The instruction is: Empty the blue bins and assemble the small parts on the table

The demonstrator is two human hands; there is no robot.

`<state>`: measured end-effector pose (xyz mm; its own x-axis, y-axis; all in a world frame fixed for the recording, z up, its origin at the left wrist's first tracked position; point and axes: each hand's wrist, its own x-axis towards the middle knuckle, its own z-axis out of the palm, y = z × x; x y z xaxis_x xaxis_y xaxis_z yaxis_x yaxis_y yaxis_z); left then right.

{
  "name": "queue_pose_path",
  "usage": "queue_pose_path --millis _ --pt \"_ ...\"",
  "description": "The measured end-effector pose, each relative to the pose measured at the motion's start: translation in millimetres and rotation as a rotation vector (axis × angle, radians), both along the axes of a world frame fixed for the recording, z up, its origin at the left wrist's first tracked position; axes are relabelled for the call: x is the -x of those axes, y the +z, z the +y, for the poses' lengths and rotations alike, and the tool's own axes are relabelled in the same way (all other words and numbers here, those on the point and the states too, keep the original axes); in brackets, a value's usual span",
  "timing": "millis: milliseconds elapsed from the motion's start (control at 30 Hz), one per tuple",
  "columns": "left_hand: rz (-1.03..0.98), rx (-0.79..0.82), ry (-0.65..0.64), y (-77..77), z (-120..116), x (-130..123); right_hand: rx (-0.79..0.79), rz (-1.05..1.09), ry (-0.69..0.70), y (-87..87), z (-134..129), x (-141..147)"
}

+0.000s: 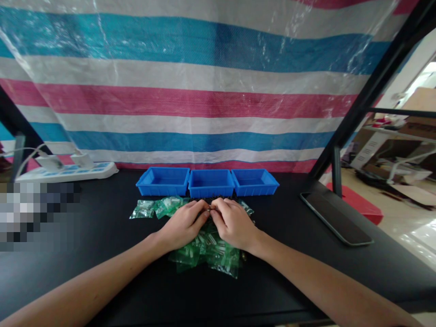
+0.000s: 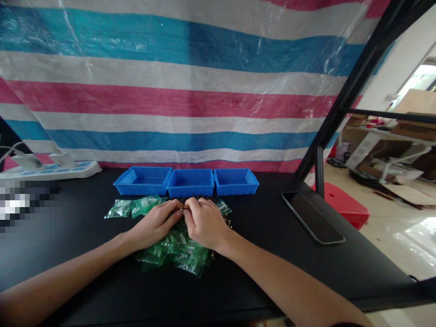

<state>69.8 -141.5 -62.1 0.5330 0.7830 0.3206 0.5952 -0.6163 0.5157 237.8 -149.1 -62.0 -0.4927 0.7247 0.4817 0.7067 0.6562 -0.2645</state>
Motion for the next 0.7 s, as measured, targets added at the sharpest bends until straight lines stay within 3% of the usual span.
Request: queue_pose_path --millis 700 --pt "-0.038 0.002 -0.015 0.7 -1.1 -0.4 -0.027 -0.06 -0.018 -0.8 1.1 -0.6"
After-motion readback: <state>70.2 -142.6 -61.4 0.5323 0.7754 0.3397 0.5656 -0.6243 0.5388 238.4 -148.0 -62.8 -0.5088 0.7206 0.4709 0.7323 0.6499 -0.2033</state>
